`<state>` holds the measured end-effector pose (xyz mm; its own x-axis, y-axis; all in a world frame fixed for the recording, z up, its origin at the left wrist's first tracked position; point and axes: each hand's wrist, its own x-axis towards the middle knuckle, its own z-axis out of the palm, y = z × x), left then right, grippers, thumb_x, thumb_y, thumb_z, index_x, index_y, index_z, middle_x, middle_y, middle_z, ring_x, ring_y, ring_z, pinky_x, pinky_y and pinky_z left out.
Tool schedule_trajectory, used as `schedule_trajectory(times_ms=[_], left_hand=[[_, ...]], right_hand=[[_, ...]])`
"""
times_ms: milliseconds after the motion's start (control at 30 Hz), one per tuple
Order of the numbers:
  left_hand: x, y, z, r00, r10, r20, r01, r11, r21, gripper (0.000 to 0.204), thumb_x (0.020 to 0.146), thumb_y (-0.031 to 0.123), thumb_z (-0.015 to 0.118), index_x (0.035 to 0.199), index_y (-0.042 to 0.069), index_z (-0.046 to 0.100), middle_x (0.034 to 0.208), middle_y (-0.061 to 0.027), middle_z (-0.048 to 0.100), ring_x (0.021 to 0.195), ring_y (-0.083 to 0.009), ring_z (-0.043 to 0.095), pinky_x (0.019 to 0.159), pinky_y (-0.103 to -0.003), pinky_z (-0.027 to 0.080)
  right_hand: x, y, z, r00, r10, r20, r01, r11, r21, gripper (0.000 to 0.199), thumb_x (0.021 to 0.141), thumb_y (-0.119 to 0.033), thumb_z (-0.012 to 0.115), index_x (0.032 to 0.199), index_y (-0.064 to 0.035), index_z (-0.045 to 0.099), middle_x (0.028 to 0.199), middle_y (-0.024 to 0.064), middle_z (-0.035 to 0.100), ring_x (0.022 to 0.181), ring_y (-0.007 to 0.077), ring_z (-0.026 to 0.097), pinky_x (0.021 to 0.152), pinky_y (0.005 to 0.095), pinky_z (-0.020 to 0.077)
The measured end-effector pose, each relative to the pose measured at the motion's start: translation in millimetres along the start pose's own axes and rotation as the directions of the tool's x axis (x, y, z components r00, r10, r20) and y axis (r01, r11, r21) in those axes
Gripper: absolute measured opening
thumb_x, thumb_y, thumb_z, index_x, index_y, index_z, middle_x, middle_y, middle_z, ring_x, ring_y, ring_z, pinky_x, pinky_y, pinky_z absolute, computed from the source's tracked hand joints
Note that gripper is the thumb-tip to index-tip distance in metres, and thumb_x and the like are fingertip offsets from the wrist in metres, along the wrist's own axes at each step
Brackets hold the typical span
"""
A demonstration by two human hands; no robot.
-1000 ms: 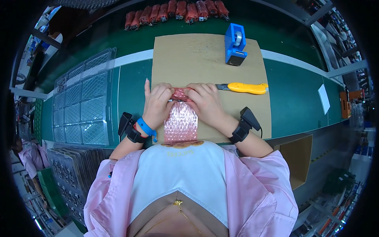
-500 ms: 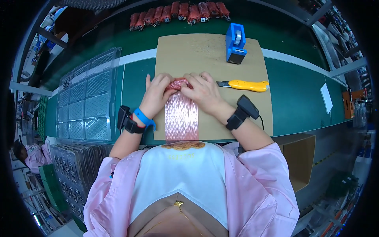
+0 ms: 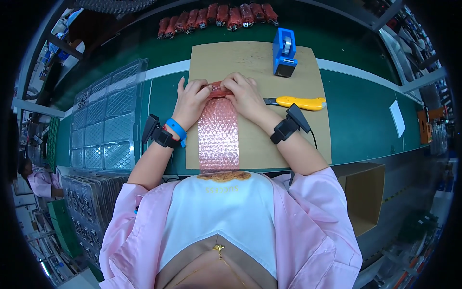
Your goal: The person picks up circuit boards from a tray, rolls each one in bubble wrap, and secures the wrap with tape. They then take a label from their pocket and apply it to the wrapped board.
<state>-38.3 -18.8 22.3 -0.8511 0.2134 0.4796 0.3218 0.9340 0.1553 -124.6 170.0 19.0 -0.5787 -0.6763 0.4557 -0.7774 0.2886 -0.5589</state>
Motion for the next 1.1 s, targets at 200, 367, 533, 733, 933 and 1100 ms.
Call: schedule_trajectory(times_ms=[200,367,533,733,933,1100], left_hand=[[4,-9,-7,0.974,-0.202,0.098,0.225,0.88,-0.418,0.024,0.08,0.019,0.068,0.1,0.009,0.057,0.107,-0.0074,0.058,0.103,-0.0272,0.055,0.103,-0.06,0.026],[9,-25,-5,0.938,-0.244,0.247,0.336,0.814,-0.474,0.031,0.078,0.017,0.072,0.104,0.007,0.058,0.103,-0.0066,0.061,0.1,-0.026,0.057,0.106,-0.056,0.023],[10,-23,-6,0.966,-0.181,0.185,0.241,0.891,-0.386,0.028,0.08,0.019,0.07,0.103,0.01,0.057,0.099,-0.0044,0.061,0.098,-0.0266,0.058,0.106,-0.059,0.02],[12,-26,-7,0.977,-0.149,0.152,0.195,0.916,-0.35,0.028,0.079,0.017,0.07,0.102,0.01,0.056,0.1,-0.0043,0.061,0.1,-0.0261,0.058,0.106,-0.061,0.02],[15,-16,-14,0.97,-0.177,0.169,0.217,0.941,-0.26,0.032,0.078,0.013,0.07,0.107,0.012,0.056,0.101,-0.0048,0.062,0.102,-0.0258,0.057,0.104,-0.062,0.021],[14,-14,-8,0.972,-0.15,0.181,0.186,0.961,-0.203,0.034,0.078,0.012,0.069,0.109,0.014,0.056,0.102,-0.0038,0.062,0.104,-0.0248,0.057,0.103,-0.064,0.022]], right_hand=[[-4,-8,6,0.995,-0.041,-0.088,0.029,0.991,-0.132,0.026,0.07,-0.003,0.068,0.092,-0.01,0.056,0.1,0.0083,0.056,0.097,0.0295,0.056,0.082,0.0413,0.0407],[4,-23,-1,0.993,-0.077,-0.085,0.049,0.954,-0.295,0.025,0.07,-0.005,0.068,0.09,-0.01,0.055,0.099,0.0074,0.056,0.098,0.0273,0.055,0.086,0.0409,0.0382],[10,-22,-1,0.993,-0.115,0.01,0.114,0.959,-0.26,0.025,0.07,-0.007,0.069,0.091,-0.0103,0.055,0.099,0.0073,0.055,0.099,0.0263,0.055,0.089,0.0423,0.036],[8,-16,11,0.997,-0.073,-0.015,0.066,0.964,-0.256,0.023,0.074,-0.01,0.068,0.091,-0.0105,0.053,0.098,0.007,0.055,0.096,0.0268,0.056,0.09,0.0449,0.036],[11,-11,8,0.987,-0.157,0.018,0.154,0.932,-0.328,0.018,0.078,-0.011,0.065,0.091,-0.0111,0.052,0.099,0.0075,0.056,0.093,0.0265,0.058,0.094,0.0487,0.0358],[9,-6,10,0.981,-0.193,0.031,0.192,0.926,-0.324,0.014,0.08,-0.012,0.062,0.091,-0.011,0.052,0.1,0.0077,0.056,0.094,0.0246,0.059,0.097,0.0511,0.0347]])
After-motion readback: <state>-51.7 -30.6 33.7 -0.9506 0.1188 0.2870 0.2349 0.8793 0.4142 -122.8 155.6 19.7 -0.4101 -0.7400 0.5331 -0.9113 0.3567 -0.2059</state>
